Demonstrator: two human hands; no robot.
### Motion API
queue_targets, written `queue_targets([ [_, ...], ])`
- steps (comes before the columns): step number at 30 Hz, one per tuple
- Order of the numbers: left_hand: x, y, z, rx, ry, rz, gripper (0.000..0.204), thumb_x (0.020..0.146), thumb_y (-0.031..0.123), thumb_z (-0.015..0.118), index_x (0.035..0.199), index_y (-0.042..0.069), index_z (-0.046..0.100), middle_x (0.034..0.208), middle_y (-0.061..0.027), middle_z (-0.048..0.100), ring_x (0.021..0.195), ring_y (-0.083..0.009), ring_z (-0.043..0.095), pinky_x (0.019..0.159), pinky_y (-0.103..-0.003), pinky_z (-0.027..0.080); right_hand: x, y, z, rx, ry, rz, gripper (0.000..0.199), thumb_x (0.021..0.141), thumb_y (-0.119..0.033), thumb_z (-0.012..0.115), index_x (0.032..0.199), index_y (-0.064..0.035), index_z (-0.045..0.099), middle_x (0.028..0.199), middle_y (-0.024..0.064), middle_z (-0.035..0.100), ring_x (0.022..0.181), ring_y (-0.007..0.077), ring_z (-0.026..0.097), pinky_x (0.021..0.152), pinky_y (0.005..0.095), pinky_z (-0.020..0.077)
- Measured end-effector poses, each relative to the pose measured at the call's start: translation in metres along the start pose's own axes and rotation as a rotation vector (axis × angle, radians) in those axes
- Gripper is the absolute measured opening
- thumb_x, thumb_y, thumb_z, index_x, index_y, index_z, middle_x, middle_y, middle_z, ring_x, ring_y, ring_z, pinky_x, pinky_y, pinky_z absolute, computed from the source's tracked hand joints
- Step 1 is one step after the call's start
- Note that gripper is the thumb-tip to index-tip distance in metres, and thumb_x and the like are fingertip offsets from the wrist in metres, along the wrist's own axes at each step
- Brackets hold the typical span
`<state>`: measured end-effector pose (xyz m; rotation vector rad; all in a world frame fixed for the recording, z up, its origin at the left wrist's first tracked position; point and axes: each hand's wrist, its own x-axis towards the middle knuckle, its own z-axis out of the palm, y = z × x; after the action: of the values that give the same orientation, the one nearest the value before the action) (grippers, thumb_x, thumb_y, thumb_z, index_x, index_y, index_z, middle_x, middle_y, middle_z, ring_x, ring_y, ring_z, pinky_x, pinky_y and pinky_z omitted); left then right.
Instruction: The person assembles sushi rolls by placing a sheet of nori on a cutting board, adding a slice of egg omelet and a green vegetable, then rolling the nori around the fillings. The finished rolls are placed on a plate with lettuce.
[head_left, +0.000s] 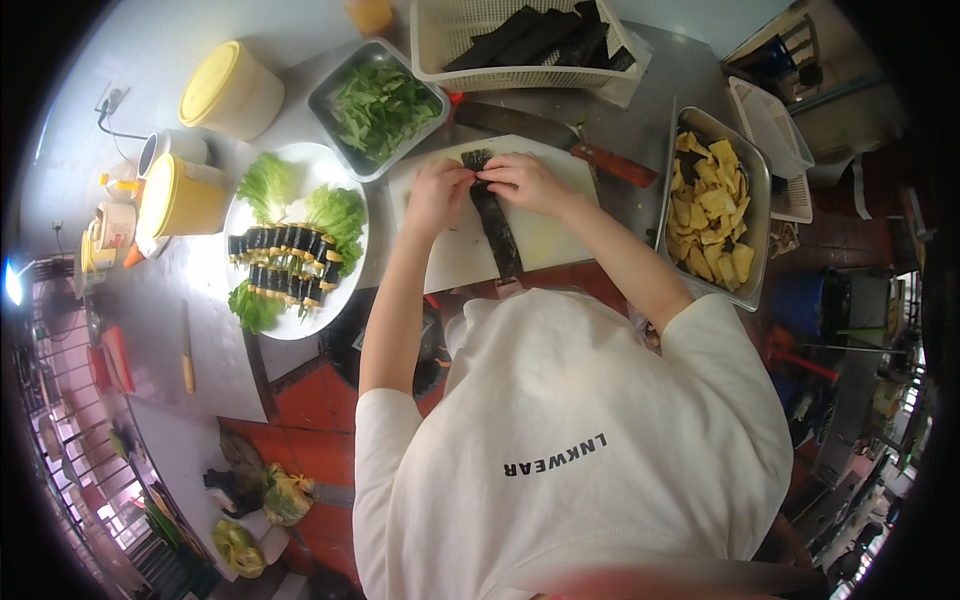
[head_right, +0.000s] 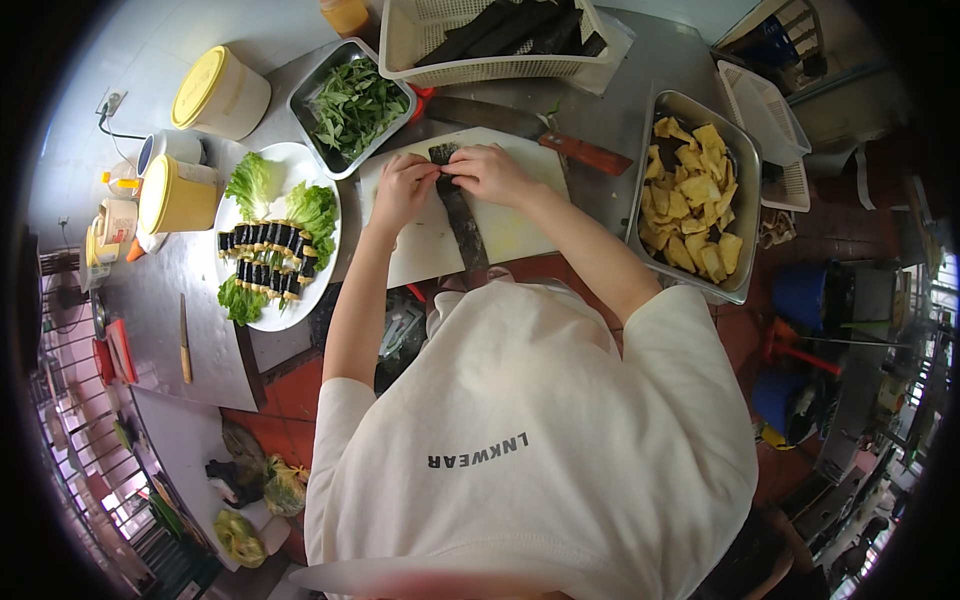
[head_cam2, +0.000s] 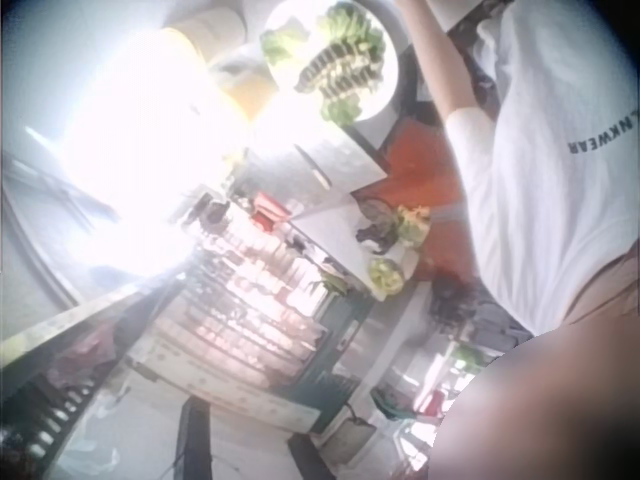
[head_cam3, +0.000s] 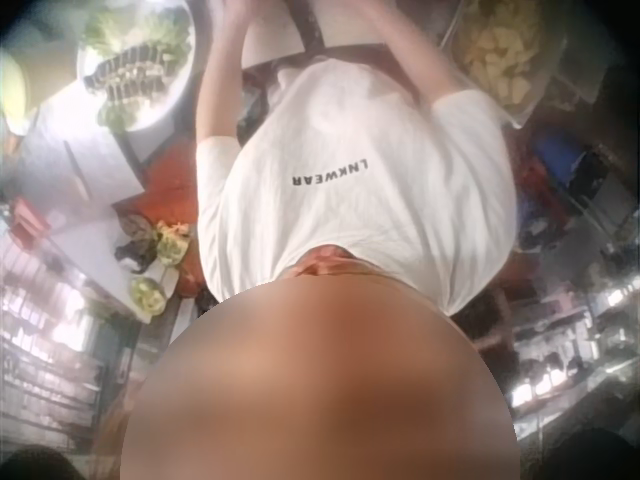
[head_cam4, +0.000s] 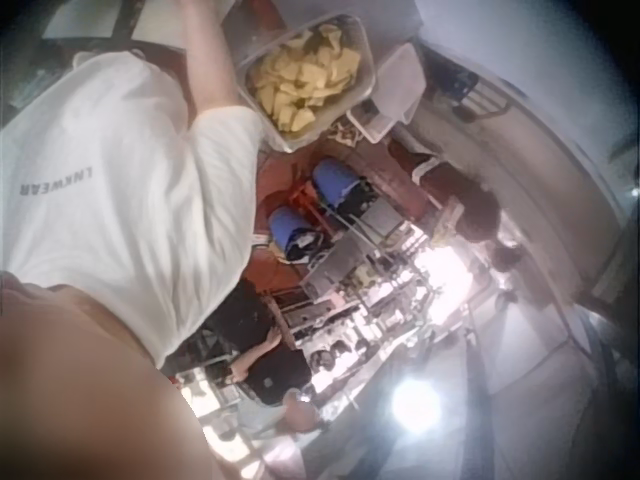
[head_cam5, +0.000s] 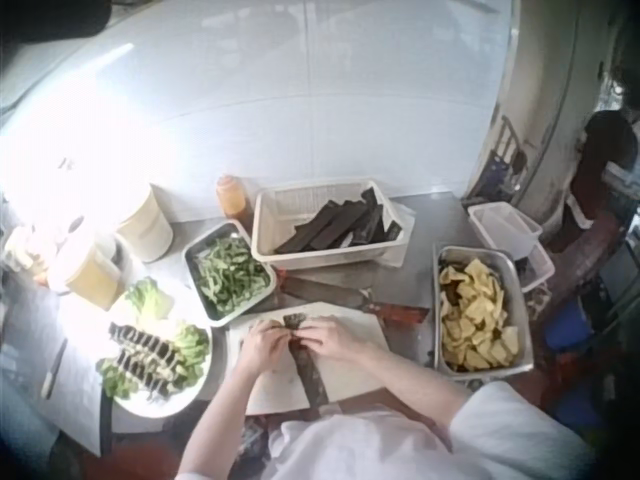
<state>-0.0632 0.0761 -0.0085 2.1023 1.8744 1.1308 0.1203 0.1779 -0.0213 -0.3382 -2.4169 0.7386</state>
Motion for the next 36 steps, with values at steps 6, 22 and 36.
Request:
queue_targets([
  [6, 0.011, -0.004, 0.0, 0.038, 0.03, -0.035, 0.01, 0.077, 0.012, 0.071, 0.085, 0.007, 0.072, 0.089, -0.005, 0.065, 0.084, -0.0262, 0.058, 0.076, -0.038, 0.043, 0.001, -0.002, 0.004, -0.102, 0.09, 0.036, 0.018, 0.081, -0.015, 0.066, 0.098, -0.0083, 0.069, 0.097, 0.0016, 0.063, 0.102, 0.0225, 0.056, 0.087, 0.0373, 0.0412],
  [22, 0.024, -0.024, 0.006, 0.017, 0.017, -0.009, 0.013, 0.075, 0.009, 0.072, 0.087, 0.002, 0.071, 0.084, -0.0118, 0.063, 0.076, -0.0307, 0.059, 0.069, -0.039, 0.048, 0.017, 0.002, 0.001, 0.102, 0.035, 0.201, 0.017, 0.082, -0.013, 0.065, 0.098, -0.0087, 0.069, 0.101, 0.0048, 0.059, 0.102, 0.0246, 0.055, 0.085, 0.0403, 0.0422],
  [36, 0.022, -0.013, 0.009, 0.169, 0.063, -0.036, 0.026, 0.079, 0.01, 0.065, 0.105, 0.008, 0.068, 0.103, -0.0074, 0.062, 0.094, -0.029, 0.057, 0.081, -0.041, 0.045, 0.031, 0.015, 0.008, -0.156, 0.114, 0.045, 0.025, 0.075, -0.014, 0.069, 0.099, -0.0074, 0.067, 0.095, 0.0071, 0.059, 0.095, 0.0278, 0.056, 0.081, 0.0411, 0.0461],
])
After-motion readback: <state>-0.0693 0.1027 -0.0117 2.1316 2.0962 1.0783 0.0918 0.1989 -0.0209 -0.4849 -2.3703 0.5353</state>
